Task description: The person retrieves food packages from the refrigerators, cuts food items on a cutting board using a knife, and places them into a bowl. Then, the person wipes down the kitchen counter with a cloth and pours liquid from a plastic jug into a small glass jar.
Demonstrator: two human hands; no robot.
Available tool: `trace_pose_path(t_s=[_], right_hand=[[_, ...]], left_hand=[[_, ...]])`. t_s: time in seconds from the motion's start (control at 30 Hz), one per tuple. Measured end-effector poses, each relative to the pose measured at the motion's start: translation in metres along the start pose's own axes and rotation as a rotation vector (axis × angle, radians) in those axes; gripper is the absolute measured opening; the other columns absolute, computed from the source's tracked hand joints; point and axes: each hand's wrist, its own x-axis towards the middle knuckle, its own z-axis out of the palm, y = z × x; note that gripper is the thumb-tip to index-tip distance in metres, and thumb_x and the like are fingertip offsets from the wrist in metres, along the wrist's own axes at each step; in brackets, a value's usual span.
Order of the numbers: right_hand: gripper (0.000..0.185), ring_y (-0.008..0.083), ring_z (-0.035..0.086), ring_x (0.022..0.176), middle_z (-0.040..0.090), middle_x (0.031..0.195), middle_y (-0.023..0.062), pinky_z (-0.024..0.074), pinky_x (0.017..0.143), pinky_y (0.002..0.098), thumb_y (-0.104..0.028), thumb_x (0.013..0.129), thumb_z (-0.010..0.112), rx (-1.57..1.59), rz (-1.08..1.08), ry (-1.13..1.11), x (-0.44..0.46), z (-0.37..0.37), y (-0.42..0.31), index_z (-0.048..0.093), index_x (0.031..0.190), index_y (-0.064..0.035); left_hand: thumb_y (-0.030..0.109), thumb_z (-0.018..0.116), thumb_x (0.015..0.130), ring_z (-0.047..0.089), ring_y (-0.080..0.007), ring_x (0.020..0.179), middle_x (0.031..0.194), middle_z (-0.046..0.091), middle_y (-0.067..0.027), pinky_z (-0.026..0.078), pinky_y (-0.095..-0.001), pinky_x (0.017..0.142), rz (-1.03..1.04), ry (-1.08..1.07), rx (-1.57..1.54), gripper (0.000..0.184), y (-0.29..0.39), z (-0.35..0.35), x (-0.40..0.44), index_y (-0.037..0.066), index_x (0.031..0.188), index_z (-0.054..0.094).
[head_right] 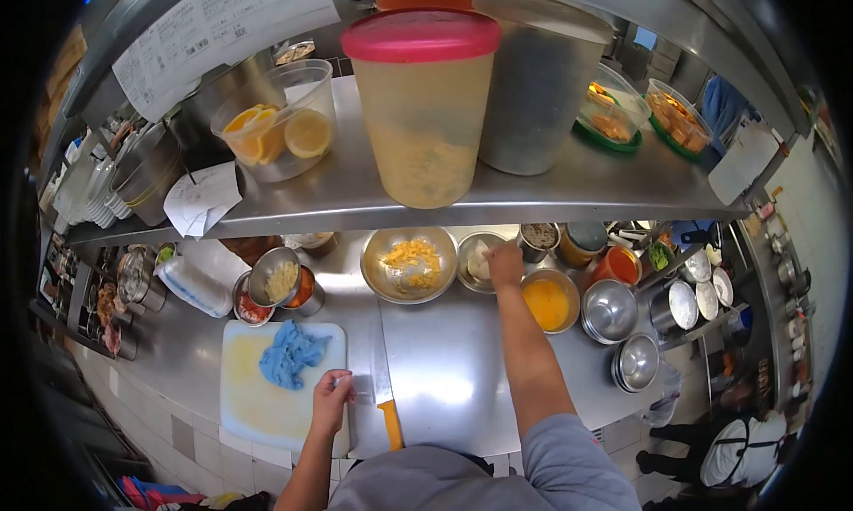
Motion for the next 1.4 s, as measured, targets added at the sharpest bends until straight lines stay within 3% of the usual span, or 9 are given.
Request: trace_pose_path(t_s=[0.27,0.47,0.6,0.73,0.8,1.0,1.23,1.3,1.4], right_hand=[[0.036,0.0345,0.062,0.069,0.064,0.069,0.0157,0.0482,0.064,0.0418,-0.034,0.072,0.079,0.163,0.041,0.089,0.003,-0.041,-0.030,0.061,0.073,-0.0025],[0.032,0.0372,0.060,0.080,0.063,0.086,0.0215,0.0463,0.067,0.0428,-0.026,0.074,0.076,0.198,-0.068,0.294,0.001,-0.050,-0.005,0.058,0.078,0.0000],[0.027,0.0304,0.062,0.095,0.064,0.098,0.0220,0.0472,0.082,0.0400,-0.011,0.077,0.064,0.496,0.254,-0.047,-0.080,-0.049,-0.008,0.059,0.101,0.0011],[0.042,0.0289,0.063,0.100,0.064,0.106,0.0210,0.0474,0.086,0.0376,-0.009,0.077,0.061,0.450,0.306,0.187,-0.117,0.033,0.037,0.055,0.118,0.0008],[0.049,0.0273,0.062,0.089,0.064,0.099,0.0182,0.0492,0.077,0.0373,-0.008,0.078,0.060,0.839,0.433,0.073,-0.103,0.032,0.018,0.050,0.126,0.0018],[0.053,0.0289,0.061,0.100,0.062,0.111,0.0214,0.0482,0.085,0.0370,-0.009,0.078,0.057,0.757,0.550,-0.049,-0.075,0.028,-0.004,0.048,0.129,0.0012],[0.022,0.0141,0.059,0.093,0.064,0.102,0.0092,0.0498,0.081,0.0292,-0.011,0.093,0.057,0.997,0.262,-0.106,-0.152,0.012,-0.025,0.060,0.114,-0.0035],[0.019,0.0145,0.059,0.094,0.064,0.104,0.0083,0.0497,0.081,0.0298,-0.016,0.094,0.060,1.139,0.322,-0.181,-0.203,-0.007,-0.059,0.062,0.109,-0.0031],[0.034,0.0298,0.053,0.113,0.058,0.121,0.0142,0.0418,0.099,0.0378,-0.020,0.088,0.067,0.980,-0.201,-0.189,-0.274,-0.026,-0.075,0.061,0.117,-0.0023]], left_hand=[[0.010,0.062,0.092,0.055,-0.0094,0.061,0.075,0.059,-0.0016,0.046,-0.0241,0.053,0.007,0.018,-0.017,0.010,-0.004,-0.013,-0.004,0.004,0.101,0.059],[0.010,0.062,0.092,0.055,-0.0103,0.060,0.072,0.058,-0.0025,0.045,-0.0240,0.053,0.015,0.001,-0.017,0.010,0.000,-0.008,0.001,0.004,0.100,0.058],[0.012,0.063,0.092,0.053,-0.0109,0.058,0.070,0.057,-0.0031,0.044,-0.0241,0.053,-0.021,0.026,-0.049,0.012,-0.005,-0.006,0.001,0.003,0.100,0.059],[0.018,0.061,0.094,0.054,-0.0117,0.059,0.070,0.057,-0.0029,0.043,-0.0248,0.053,-0.056,-0.025,-0.011,0.015,-0.019,-0.002,-0.001,0.005,0.100,0.058],[0.018,0.061,0.094,0.054,-0.0118,0.059,0.071,0.057,-0.0028,0.043,-0.0250,0.053,-0.078,-0.062,0.027,0.015,-0.018,0.006,-0.004,0.005,0.101,0.058],[0.013,0.059,0.093,0.056,-0.0132,0.062,0.079,0.058,-0.0041,0.046,-0.0257,0.055,-0.115,-0.187,0.100,0.024,-0.016,0.017,-0.006,0.002,0.114,0.056],[0.006,0.053,0.092,0.064,-0.0205,0.077,0.100,0.060,-0.0117,0.056,-0.0308,0.065,-0.258,-0.232,-0.033,0.043,-0.013,0.050,-0.009,0.001,0.133,0.043],[0.011,0.052,0.095,0.064,-0.0225,0.084,0.104,0.061,-0.0130,0.057,-0.0331,0.069,-0.314,-0.243,-0.033,0.038,-0.008,0.078,-0.012,0.004,0.131,0.044],[0.015,0.052,0.096,0.064,-0.0244,0.089,0.106,0.061,-0.0132,0.057,-0.0360,0.072,-0.472,-0.343,-0.095,0.031,-0.040,0.094,0.005,0.007,0.126,0.047]])
